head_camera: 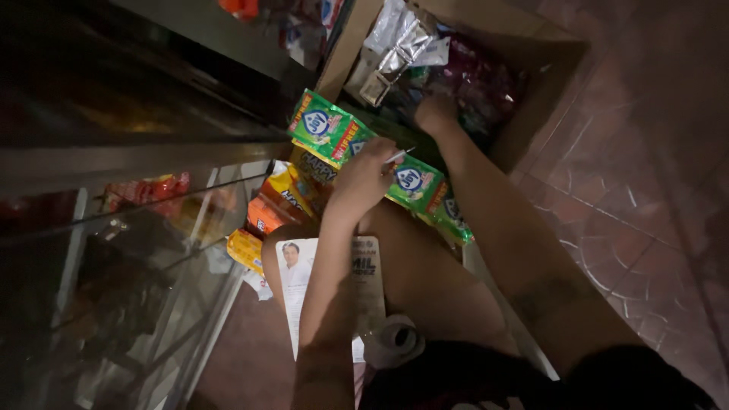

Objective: The person sits on the floor and unpacks various packaged goods from a cardboard box. They handle multiple items including Joy detergent sachets, Dove soap packs, and other household products, placing them on the floor beside the box.

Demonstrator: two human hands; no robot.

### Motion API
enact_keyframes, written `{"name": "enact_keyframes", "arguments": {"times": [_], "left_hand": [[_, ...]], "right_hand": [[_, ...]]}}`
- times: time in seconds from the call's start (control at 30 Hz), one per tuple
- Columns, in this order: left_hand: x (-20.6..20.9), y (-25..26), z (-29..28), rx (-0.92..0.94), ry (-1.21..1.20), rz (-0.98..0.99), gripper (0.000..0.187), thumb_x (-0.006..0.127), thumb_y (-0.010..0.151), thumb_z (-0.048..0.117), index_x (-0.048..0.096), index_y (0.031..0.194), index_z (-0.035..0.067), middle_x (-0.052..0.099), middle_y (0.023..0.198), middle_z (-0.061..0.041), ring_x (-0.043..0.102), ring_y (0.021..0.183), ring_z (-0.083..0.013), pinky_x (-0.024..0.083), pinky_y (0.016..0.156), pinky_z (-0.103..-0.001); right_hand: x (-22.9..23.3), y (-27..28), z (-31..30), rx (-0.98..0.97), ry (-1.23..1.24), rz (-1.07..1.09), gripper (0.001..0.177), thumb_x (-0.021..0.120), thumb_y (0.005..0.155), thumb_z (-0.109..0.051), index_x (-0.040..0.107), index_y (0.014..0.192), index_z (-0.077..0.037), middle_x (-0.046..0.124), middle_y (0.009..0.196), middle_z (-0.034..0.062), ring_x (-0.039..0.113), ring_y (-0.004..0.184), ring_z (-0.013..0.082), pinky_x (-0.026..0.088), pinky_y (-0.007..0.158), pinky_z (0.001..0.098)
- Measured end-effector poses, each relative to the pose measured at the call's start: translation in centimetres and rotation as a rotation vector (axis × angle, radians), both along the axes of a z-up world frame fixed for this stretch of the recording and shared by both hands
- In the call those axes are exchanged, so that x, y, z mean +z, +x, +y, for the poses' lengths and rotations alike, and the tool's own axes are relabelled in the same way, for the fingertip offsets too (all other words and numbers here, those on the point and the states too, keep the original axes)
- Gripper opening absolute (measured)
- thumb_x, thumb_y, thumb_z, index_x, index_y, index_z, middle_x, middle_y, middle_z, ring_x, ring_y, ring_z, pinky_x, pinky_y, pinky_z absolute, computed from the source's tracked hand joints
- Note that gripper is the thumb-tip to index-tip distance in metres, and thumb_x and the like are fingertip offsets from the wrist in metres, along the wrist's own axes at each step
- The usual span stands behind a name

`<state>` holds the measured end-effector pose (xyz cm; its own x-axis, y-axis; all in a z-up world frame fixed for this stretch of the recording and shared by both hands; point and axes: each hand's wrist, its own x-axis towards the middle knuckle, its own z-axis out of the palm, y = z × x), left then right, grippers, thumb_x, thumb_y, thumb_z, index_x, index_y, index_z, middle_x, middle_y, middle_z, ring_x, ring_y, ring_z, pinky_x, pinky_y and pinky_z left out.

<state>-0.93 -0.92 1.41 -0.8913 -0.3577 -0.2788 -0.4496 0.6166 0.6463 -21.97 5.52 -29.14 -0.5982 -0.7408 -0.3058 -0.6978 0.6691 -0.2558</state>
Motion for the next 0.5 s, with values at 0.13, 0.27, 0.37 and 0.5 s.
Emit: {"name": "enact_keyframes", "arguments": {"times": [0.13,0.27,0.37,0.5], "left_hand": [[-0.1,0.0,-0.9,-0.015,0.025,0.113,0.028,0.072,0.078,0.005,0.066,0.105,0.011,0.063,0.125,-0.007,0.065,0.110,-0.0328,0.052,0.086,-0.042],[-0.2,0.4,-0.6,0.016,0.080,0.109,0.026,0.072,0.080,0.004,0.067,0.105,0.011,0.064,0.124,-0.005,0.066,0.110,-0.0295,0.053,0.087,-0.039],[-0.2,0.2,-0.6,0.036,0.069,0.073,0.024,0.071,0.082,0.004,0.067,0.104,0.012,0.064,0.123,-0.003,0.068,0.106,-0.0271,0.054,0.086,-0.039],[-0.4,0.2,-0.8,0.013,0.047,0.145,0.025,0.074,0.078,0.004,0.067,0.101,0.011,0.064,0.121,-0.004,0.068,0.106,-0.0296,0.054,0.084,-0.040]], "right_hand": [[0.9,-2.2,-2.8,-0.707,-0.733,-0.387,0.050,0.075,0.089,-0.025,0.058,0.131,-0.003,0.065,0.109,0.0180,0.061,0.097,0.0341,0.053,0.085,0.0474],[1.2,-5.1,-5.3,-0.743,-0.811,-0.761,0.039,0.070,0.093,-0.023,0.062,0.126,-0.003,0.066,0.109,0.0171,0.062,0.098,0.0333,0.054,0.085,0.0463],[1.2,-7.2,-6.6,-0.471,-0.762,-0.684,0.031,0.067,0.095,-0.021,0.064,0.121,-0.004,0.067,0.110,0.0164,0.063,0.099,0.0327,0.054,0.085,0.0454],[0.7,-9.8,-7.4,-0.330,-0.694,-0.652,0.023,0.062,0.099,-0.019,0.068,0.116,-0.005,0.068,0.110,0.0156,0.064,0.099,0.0319,0.054,0.085,0.0443]]}}
